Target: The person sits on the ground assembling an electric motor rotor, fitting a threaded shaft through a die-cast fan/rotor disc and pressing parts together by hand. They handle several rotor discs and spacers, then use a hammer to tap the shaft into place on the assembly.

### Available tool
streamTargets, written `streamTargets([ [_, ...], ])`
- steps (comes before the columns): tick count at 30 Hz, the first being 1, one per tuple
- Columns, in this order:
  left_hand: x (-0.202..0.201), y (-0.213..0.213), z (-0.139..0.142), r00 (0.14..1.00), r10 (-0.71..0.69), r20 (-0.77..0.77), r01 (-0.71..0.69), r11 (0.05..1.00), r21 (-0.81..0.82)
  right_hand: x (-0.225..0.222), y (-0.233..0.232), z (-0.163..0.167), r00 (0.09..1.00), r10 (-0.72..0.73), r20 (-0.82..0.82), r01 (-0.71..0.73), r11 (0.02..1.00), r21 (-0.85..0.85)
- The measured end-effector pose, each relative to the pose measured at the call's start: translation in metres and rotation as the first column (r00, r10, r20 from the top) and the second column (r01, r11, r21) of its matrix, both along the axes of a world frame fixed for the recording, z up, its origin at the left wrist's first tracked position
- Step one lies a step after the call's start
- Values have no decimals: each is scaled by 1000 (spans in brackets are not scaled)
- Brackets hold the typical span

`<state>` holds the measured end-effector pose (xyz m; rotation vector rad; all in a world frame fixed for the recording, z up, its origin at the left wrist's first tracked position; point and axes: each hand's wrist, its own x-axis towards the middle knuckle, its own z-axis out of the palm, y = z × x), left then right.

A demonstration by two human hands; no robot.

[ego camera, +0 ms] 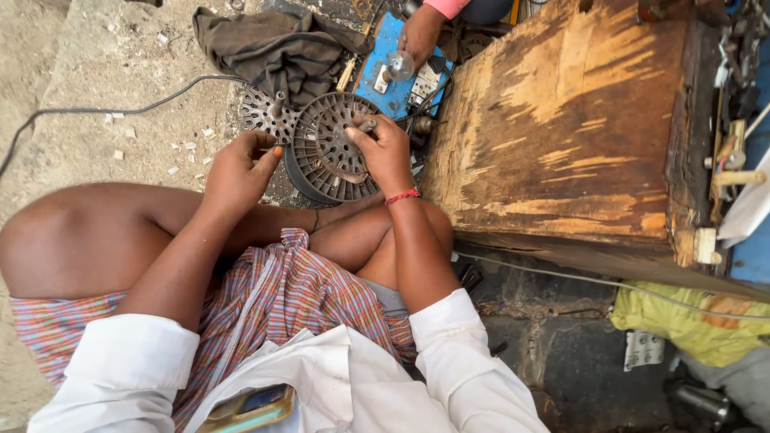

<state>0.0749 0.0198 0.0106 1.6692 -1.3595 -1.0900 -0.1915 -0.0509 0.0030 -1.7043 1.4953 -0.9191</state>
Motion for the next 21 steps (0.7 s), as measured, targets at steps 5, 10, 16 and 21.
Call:
streamTargets([
  [5,-9,-3,-8,992,26,-127,-19,998,52,-21,-7,-4,901,-113,419,55,987,150],
  [10,-19,-3,-20,972,9,-236,22,992,128,-30,-12,-8,843,-178,507,125,983,136],
  [16,-29,-2,-30,931,-11,-365,72,985,155,-13,-8,-12,968,44,246,-31,998,-55],
  [21,-32,-1,-37,913,-31,-408,110,979,172,-15,-3,-4,976,40,216,-78,982,170],
])
